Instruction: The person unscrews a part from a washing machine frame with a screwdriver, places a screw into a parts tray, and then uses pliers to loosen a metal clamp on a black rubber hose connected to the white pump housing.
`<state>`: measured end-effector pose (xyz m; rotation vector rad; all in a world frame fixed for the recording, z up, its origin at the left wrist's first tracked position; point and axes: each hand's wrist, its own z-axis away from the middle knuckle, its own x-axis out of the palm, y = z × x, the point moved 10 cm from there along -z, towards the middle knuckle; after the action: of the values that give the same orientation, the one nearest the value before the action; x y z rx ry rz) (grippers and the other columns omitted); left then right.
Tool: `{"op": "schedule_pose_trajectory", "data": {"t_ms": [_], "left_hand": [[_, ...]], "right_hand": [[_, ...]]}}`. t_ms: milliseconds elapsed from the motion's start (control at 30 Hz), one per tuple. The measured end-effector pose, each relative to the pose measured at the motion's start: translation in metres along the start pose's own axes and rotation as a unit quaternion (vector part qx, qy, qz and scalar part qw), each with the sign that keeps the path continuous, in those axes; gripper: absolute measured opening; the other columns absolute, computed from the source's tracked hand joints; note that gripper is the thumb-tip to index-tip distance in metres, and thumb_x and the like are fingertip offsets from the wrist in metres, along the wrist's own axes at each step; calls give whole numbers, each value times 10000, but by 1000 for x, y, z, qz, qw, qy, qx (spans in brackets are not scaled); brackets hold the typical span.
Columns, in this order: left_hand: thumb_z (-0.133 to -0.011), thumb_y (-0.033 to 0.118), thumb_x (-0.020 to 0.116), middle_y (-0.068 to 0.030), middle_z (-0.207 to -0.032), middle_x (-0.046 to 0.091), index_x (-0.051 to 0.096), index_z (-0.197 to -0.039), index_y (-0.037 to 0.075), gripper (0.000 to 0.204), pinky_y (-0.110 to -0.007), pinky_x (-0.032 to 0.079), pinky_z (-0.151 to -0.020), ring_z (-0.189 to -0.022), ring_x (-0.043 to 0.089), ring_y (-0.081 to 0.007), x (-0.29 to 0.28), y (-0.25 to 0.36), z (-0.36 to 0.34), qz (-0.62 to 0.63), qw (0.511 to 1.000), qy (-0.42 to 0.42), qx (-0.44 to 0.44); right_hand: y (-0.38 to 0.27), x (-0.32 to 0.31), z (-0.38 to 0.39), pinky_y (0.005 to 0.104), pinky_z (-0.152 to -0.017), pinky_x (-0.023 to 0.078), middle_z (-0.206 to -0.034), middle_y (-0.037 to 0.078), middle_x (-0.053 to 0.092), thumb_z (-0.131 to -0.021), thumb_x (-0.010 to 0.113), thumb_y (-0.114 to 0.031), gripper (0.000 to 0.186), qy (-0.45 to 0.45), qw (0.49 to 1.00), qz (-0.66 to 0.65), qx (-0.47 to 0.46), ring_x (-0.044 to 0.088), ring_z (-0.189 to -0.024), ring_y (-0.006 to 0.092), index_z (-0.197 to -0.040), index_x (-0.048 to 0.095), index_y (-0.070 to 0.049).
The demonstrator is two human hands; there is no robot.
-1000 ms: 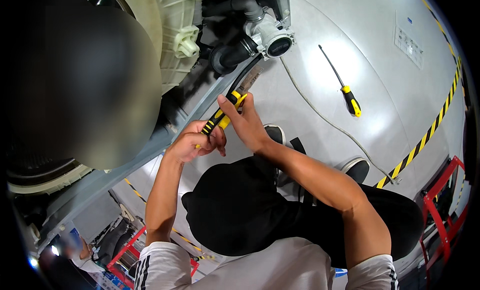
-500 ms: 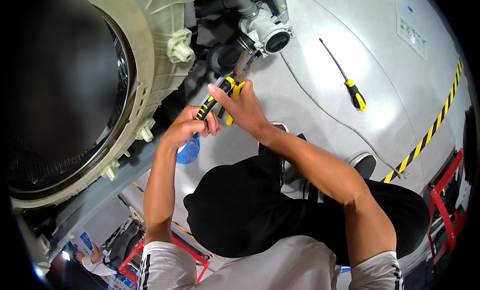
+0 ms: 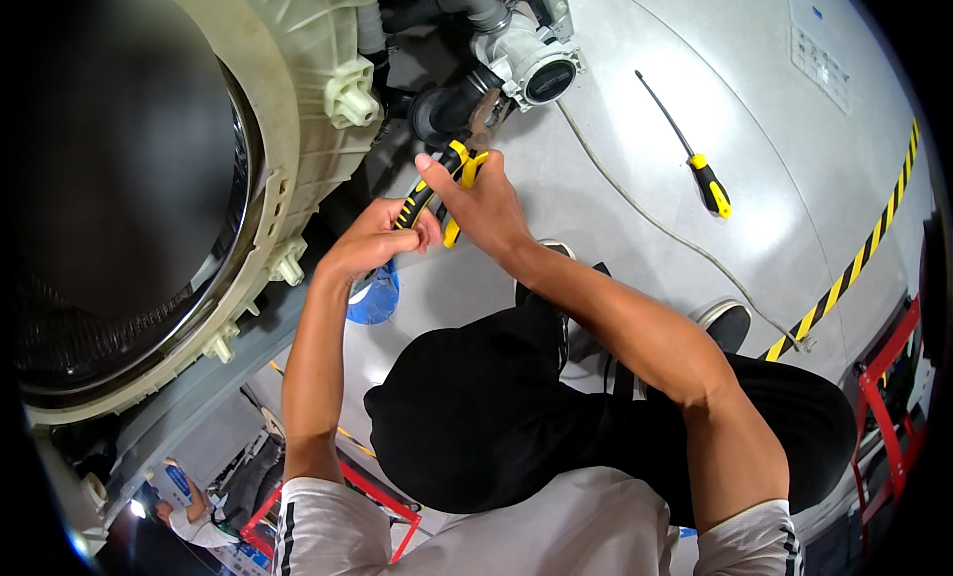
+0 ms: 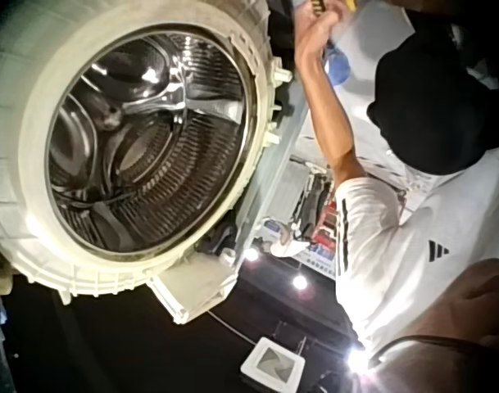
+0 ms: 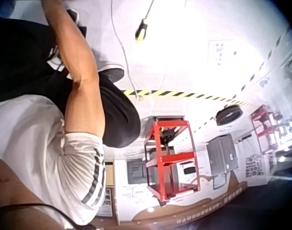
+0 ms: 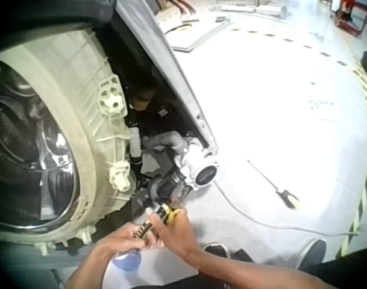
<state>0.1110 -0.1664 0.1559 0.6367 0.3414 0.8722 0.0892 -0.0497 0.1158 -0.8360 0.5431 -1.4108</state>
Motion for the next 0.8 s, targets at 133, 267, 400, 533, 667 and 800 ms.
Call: {"op": "schedule_pose_trajectory", "data": {"t_ms": [133,267,400,533,667,800], "left_hand": [[-691,86,507,-44,-826,612,625,-849,-4,217,-264,438,-732,-762,541,-124,0,1,-1,2,1000,-3,1],[-705,100,518,-34,-845,604,622,-868,-1,219,-261,436,-769,-793,535,-115,0,1,-2,-7,1000,4,-3],[-774,177,585,-42,-968,599,584,-1032,4,311,-267,441,-828,-882,541,-115,-7,-2,-5,34,998,61,-12],[-821,279,642,-65,-1100,589,496,-1225,22,500,-295,451,-917,-1035,564,-139,-3,-7,-7,123,982,120,-74],[-836,315,612,-95,-1137,595,475,-1272,13,548,-343,452,-963,-1079,582,-177,8,-15,-13,189,972,40,-132],[-850,300,549,-133,-1163,604,473,-1263,-14,524,-415,441,-977,-1083,591,-248,17,-23,-19,237,956,-50,-165]], "right_hand": [[1,0,0,291,-687,474,-863,119,549,-750,677,-637,772,10,1000,5,0,547,-783,164,-984,421,52],[2,0,1,292,-694,479,-866,128,561,-751,675,-637,786,13,1000,-5,3,563,-784,175,-1002,417,61],[4,1,0,343,-688,491,-819,165,587,-755,682,-598,732,37,999,-32,-8,606,-747,243,-949,418,57],[6,0,-3,382,-681,501,-795,177,612,-769,672,-569,682,51,997,-50,-18,636,-726,292,-921,422,47],[7,0,-2,330,-708,507,-874,165,623,-777,670,-567,704,27,1000,-6,10,634,-804,236,-994,434,60],[2,-2,0,389,-706,511,-823,187,643,-787,652,-566,672,37,999,-3,-3,663,-777,308,-950,433,48]]}}
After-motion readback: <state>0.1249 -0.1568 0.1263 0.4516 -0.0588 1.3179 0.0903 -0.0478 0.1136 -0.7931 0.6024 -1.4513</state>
